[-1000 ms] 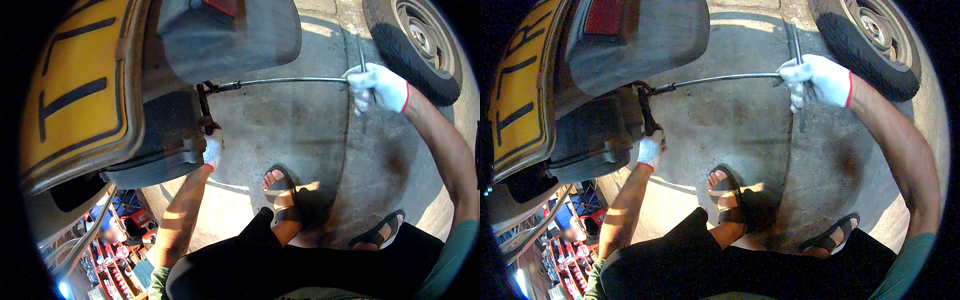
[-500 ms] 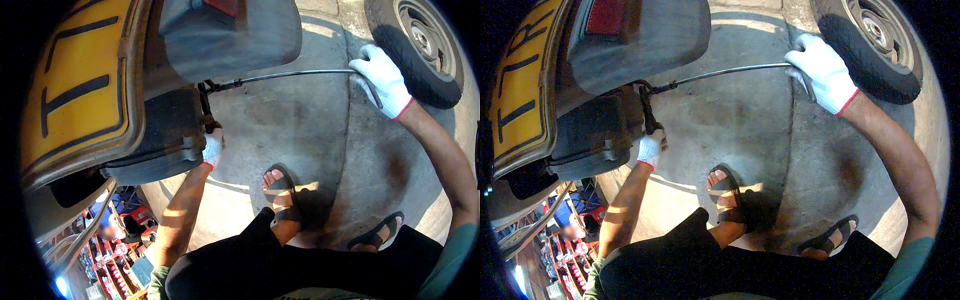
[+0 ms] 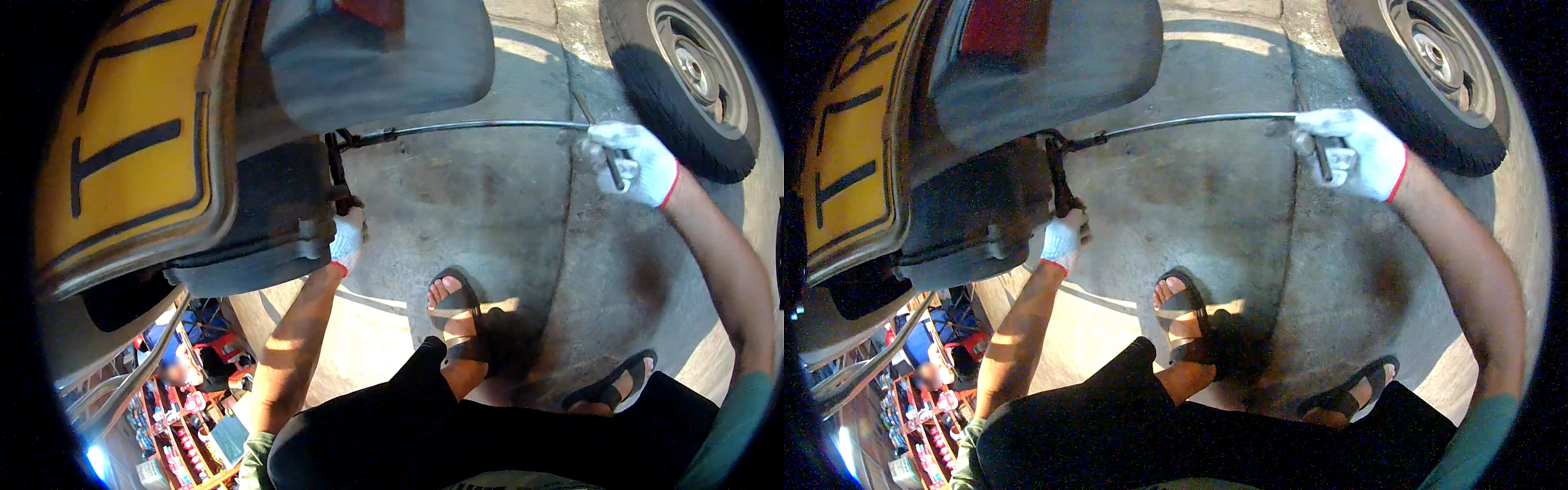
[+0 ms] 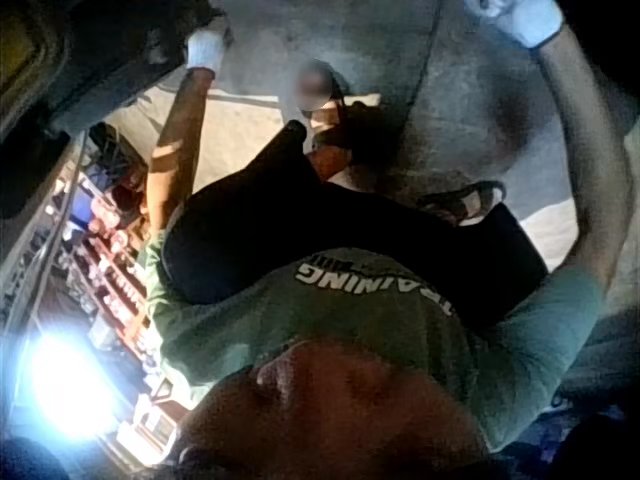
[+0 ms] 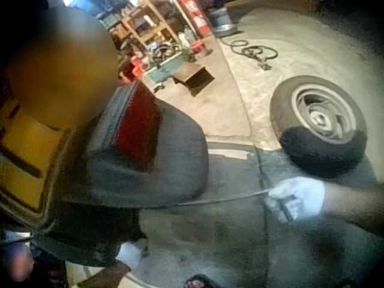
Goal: The person is working on the rear of a scooter, using a T-handle wrench and pliers to adjust or remove components near the license plate and brake assembly. The person remains seated on the floor throughout the task.
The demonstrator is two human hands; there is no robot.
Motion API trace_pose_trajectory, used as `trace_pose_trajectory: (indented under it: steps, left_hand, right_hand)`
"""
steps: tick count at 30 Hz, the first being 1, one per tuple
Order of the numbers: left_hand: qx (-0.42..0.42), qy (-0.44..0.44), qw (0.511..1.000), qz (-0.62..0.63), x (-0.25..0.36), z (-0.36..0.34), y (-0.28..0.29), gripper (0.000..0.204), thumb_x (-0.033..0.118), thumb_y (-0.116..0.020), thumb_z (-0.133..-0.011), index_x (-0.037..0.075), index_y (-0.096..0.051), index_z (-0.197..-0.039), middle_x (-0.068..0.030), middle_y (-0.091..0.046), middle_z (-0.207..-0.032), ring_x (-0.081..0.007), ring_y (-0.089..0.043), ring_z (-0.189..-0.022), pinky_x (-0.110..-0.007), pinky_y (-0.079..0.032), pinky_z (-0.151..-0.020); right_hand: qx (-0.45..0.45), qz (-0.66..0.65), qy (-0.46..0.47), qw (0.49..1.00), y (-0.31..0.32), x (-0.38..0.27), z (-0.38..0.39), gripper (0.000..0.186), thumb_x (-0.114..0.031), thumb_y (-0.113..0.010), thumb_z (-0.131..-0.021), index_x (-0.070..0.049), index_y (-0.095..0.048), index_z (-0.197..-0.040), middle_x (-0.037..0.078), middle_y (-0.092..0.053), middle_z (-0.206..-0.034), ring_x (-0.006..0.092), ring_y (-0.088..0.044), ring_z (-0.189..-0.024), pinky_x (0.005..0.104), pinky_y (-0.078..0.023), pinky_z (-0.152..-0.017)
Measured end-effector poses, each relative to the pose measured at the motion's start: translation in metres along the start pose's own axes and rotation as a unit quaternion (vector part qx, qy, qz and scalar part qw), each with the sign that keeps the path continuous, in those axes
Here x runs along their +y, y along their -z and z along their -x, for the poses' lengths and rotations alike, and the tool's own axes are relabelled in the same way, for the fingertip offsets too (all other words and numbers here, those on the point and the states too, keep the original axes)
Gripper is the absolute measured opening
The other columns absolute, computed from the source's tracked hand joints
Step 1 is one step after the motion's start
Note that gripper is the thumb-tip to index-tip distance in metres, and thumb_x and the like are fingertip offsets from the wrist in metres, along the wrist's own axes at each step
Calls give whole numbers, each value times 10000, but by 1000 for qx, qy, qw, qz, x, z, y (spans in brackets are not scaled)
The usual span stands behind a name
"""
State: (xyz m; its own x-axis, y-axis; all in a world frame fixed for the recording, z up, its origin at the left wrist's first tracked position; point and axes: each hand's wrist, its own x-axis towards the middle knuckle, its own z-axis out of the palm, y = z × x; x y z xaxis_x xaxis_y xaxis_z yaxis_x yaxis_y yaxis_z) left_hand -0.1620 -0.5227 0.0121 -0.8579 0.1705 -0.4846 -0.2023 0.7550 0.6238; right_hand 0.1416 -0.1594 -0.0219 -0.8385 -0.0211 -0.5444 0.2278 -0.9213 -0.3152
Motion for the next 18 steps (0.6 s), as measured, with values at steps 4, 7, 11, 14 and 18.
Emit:
trace_pose_trajectory:
  steps: [4,7,11,14,18]
  left_hand:
    - [-7,28,1000,9,0,-6,0,93,174,-586,-818,111,-552,-877,-20,-519,-717,-128,-473,-566,-295,-405,-496]
    - [5,27,1000,13,4,1,3,87,189,-586,-826,115,-563,-867,-6,-512,-709,-119,-461,-558,-292,-396,-493]
    - [-14,21,999,39,6,7,1,92,200,-578,-827,117,-587,-867,0,-534,-730,-130,-488,-584,-290,-424,-523]
    - [-19,24,998,61,5,5,1,55,165,-555,-830,124,-565,-866,7,-502,-708,-120,-447,-557,-290,-390,-509]
    - [-41,31,997,51,8,3,0,65,142,-555,-824,126,-554,-887,10,-495,-707,-117,-441,-556,-288,-382,-508]
  right_hand:
    - [-49,2,-22,999,4,10,5,211,-100,-531,-911,27,-564,-1076,55,-648,-768,10,-403,-408,183,-329,-370]
    - [-26,187,12,982,-7,7,3,186,-85,-552,-889,10,-580,-1046,47,-640,-762,20,-450,-451,190,-355,-407]
    - [72,608,321,723,-9,11,-6,138,-6,-592,-832,-39,-599,-966,81,-626,-873,197,-602,-661,297,-466,-565]
    - [161,761,490,393,-6,1,-8,223,-15,-650,-802,-35,-585,-1014,165,-580,-971,364,-599,-829,359,-497,-712]
    - [149,583,367,709,8,2,-21,186,-99,-591,-881,-45,-590,-1059,118,-574,-896,257,-628,-768,371,-517,-674]
